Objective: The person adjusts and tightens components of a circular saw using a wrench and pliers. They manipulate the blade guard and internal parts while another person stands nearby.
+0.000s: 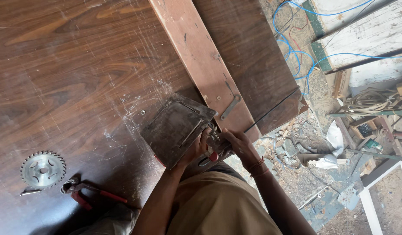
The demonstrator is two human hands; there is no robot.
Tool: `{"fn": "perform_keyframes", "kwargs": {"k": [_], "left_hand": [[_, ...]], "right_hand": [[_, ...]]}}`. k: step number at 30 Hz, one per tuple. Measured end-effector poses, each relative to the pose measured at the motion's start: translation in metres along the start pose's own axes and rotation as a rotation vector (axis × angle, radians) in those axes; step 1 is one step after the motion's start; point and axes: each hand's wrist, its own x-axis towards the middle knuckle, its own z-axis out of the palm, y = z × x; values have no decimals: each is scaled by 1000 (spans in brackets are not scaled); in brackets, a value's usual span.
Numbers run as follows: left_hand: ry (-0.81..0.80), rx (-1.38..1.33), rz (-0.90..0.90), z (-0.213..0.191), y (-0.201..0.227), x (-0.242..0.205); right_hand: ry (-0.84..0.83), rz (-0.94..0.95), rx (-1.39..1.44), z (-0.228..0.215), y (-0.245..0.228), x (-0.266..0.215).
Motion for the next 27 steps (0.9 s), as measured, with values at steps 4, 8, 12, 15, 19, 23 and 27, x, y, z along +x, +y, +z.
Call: {"fn": "perform_keyframes", "kwargs": {"k": [4, 8, 12, 15, 19, 23, 27], "left_hand": [[-99, -58, -98, -2, 0, -1], [-119, -127, -123, 2, -3, -1], [35, 5, 44, 4, -5, -6], [104, 58, 100, 1, -7, -8], [48, 26, 56, 5, -5, -11], [110, 194, 164, 5, -9, -13], [159, 483, 303, 2, -11, -13]], "right_hand": [[51, -26, -74, -2, -1, 4], [-87, 97, 83, -2, -9, 5], [-81, -1, -98, -6, -17, 0], [-140, 140, 37, 5, -16, 6], [-79, 79, -150, 10, -9, 6], [-4, -8, -145, 16, -6, 2], [-7, 51, 220, 19, -7, 3]]}}
